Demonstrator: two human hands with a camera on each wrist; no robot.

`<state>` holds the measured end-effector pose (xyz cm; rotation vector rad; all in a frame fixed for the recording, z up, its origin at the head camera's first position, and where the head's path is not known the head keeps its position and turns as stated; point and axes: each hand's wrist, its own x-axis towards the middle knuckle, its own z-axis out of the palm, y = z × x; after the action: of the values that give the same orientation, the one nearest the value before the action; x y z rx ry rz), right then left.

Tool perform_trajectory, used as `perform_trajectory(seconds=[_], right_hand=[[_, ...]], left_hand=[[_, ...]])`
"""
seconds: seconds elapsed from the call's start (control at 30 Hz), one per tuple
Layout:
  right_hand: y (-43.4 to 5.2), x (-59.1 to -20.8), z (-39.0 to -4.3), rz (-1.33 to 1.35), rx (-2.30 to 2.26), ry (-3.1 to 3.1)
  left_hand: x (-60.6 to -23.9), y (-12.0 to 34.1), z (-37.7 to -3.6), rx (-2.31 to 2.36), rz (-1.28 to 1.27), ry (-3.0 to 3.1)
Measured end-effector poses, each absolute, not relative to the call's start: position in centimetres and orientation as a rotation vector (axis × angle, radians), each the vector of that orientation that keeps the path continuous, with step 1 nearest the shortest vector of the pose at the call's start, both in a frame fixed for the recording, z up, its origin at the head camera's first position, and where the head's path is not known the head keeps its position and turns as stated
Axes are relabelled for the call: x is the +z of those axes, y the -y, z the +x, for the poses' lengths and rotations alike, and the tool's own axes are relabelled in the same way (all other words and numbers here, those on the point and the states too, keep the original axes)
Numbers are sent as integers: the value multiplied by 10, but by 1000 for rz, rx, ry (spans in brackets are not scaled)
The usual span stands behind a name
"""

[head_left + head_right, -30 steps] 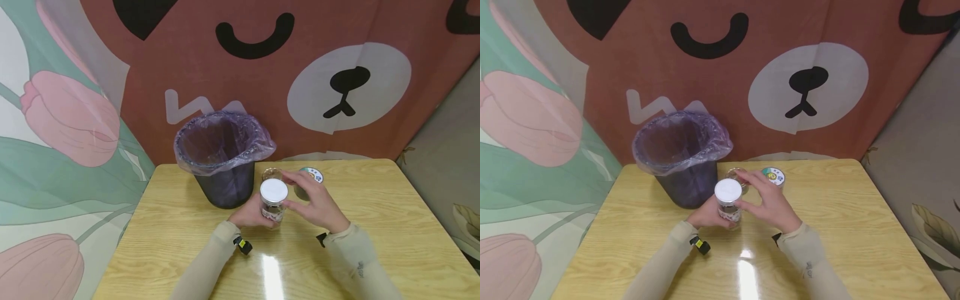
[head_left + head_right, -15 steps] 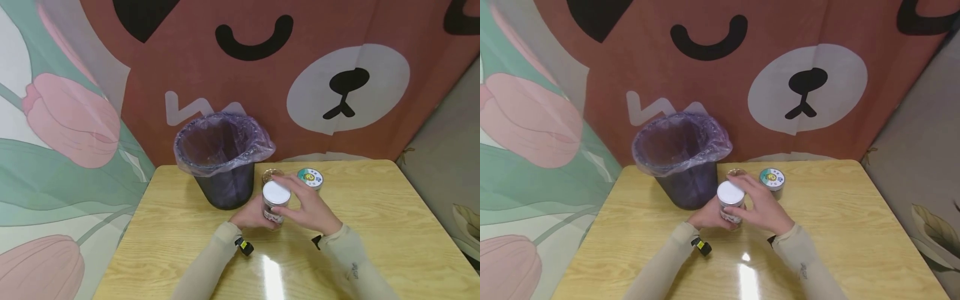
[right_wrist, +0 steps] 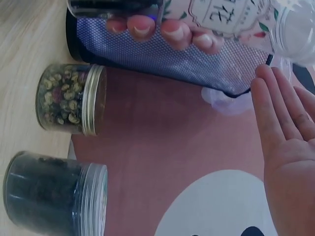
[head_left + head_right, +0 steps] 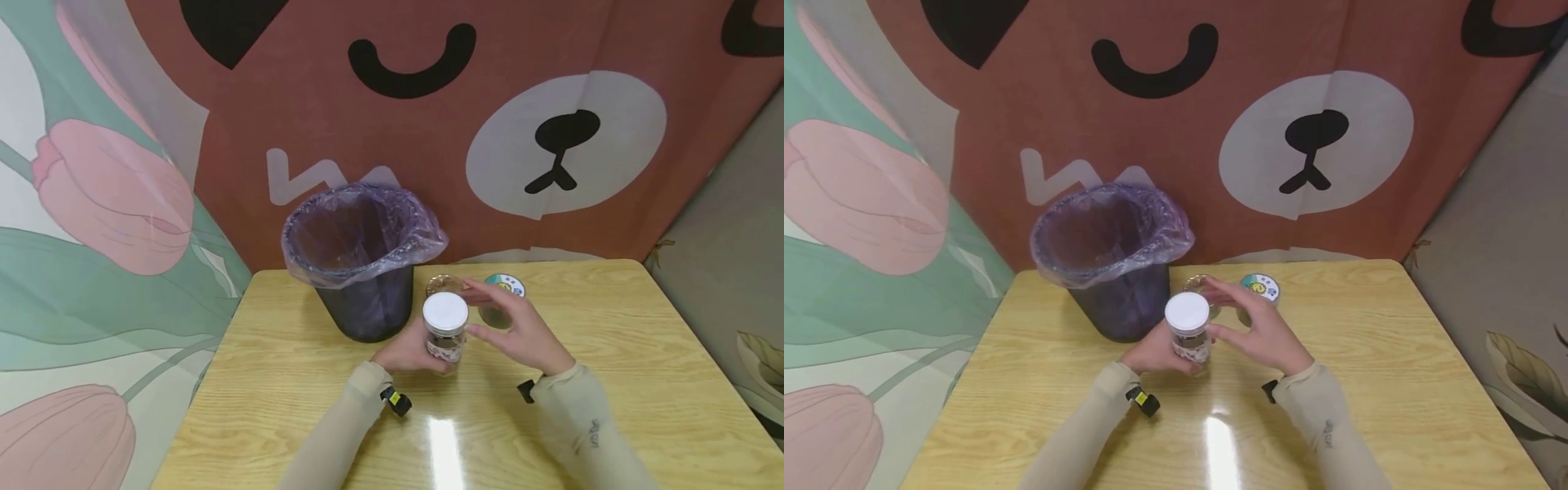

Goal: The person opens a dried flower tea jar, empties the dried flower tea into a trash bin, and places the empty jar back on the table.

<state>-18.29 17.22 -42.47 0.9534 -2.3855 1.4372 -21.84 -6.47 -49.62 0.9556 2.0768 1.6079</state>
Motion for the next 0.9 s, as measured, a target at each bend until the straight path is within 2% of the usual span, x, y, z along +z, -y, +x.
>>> perform_trajectory(seconds=[0.27,0.63,0.9], right_hand=[[-165,-424,-181,1007,1390,2298],[-138,-420,-173,866,1211,2359],[-140,-420,-171,866,1310,2337]], left_hand=[[-495,67,-218,1598,967,-2081],[-494,64,-216,1586,959,-2110],[-495,62,-217,1570,966,-2125]])
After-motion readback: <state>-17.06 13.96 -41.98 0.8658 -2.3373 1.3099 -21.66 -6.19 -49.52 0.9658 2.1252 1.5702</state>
